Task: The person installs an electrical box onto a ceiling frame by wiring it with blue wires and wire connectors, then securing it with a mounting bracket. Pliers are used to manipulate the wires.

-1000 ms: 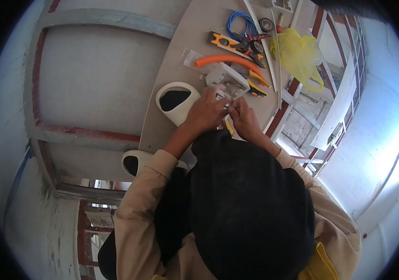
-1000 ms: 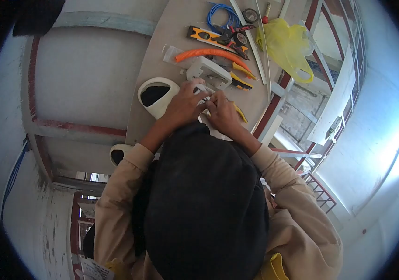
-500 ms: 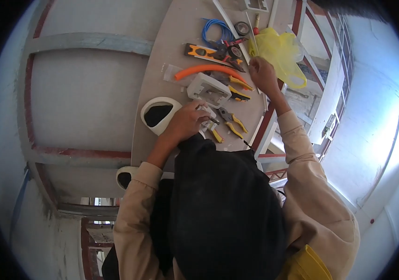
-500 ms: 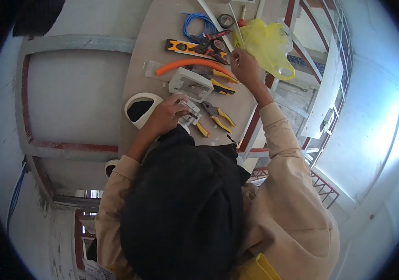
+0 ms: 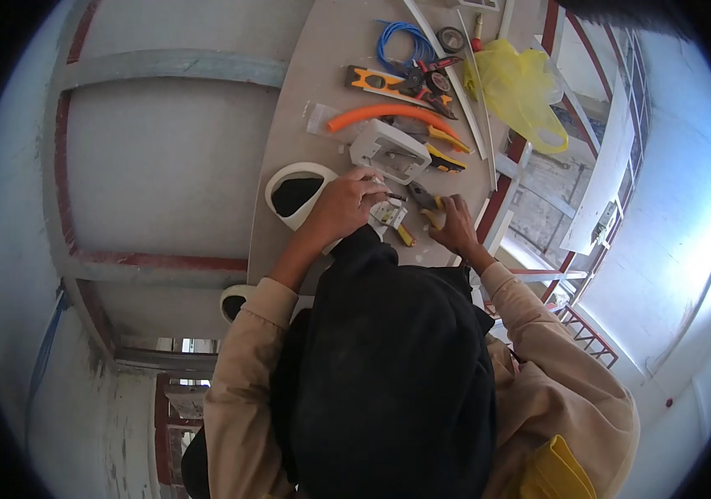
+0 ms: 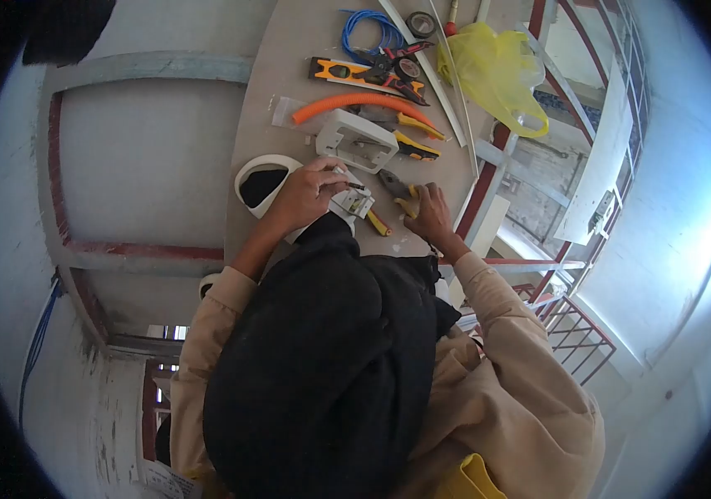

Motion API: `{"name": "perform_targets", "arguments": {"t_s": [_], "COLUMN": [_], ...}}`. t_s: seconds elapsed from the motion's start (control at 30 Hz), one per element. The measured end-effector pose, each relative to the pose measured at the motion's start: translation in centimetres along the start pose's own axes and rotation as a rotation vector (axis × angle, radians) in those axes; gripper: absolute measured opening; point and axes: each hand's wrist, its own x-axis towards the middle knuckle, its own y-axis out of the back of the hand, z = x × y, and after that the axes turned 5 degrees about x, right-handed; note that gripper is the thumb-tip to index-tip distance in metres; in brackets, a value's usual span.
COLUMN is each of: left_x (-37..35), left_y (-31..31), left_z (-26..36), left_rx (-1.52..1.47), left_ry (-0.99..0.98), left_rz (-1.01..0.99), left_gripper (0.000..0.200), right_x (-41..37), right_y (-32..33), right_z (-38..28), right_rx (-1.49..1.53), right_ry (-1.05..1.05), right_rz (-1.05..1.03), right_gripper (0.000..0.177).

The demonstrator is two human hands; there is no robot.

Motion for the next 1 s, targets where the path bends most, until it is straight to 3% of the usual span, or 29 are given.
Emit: {"name": "perform_targets", "arguments": {"t_s": [0.1,0.13,0.23,0.27,0.4,0.5,0.53,0.63,0.67,0.8,0.9,1.0], "left_x": [0.1,0.2,0.3,0.1,0.6,0.4,0.2,0.1,0.5,-0.1,0.5,-0.2], "left_y": [0.1,0.1,-0.6,-0.9,-1.2,-0.7,-0.6,1.1,1.1,0.7,1.2,1.3], "left_z": [0.1,0.1,0.3,0.4,0.3,0.0,0.1,1.6,1.0,0.6,0.8,0.9], "left_rx": [-0.104,-0.151,-0.219,-0.225,-0.292,-0.386,-0.423,-0.437,-0.428,-0.385,-0.360,-0.298], "left_ry": [0.077,0.108,0.103,0.099,0.099,0.103,0.097,0.137,0.106,0.068,0.053,0.092], "left_rz": [0.039,0.055,0.069,0.059,-0.013,-0.054,-0.070,-0.120,-0.091,-0.112,-0.050,-0.132], "left_gripper": [0.018,0.019,0.021,0.021,0.019,0.017,0.017,0.017,0.016,0.016,0.016,0.015], "right_x": [-2.0,-2.9,-4.7,-4.6,-1.7,-1.0,-0.3,0.7,0.3,2.1,0.9,1.1], "right_y": [2.3,3.6,7.2,9.3,11.7,10.0,9.8,11.3,11.5,10.6,10.9,9.7], "right_z": [-0.1,-0.4,-3.3,-5.7,-9.4,-10.2,-9.8,-10.7,-10.6,-10.2,-10.2,-10.0], "right_rx": [0.172,0.276,0.545,0.631,0.510,0.630,0.312,0.277,0.445,0.216,0.385,0.232], "right_ry": [-0.076,-0.130,0.007,-0.032,0.296,0.330,0.431,0.501,0.339,0.587,0.485,0.502], "right_rz": [0.040,-0.009,0.152,0.087,0.109,0.090,0.056,-0.004,-0.069,-0.021,0.038,0.007], "right_gripper": [0.063,0.069,0.078,0.082,0.083,0.081,0.077,0.075,0.073,0.068,0.066,0.066]}}
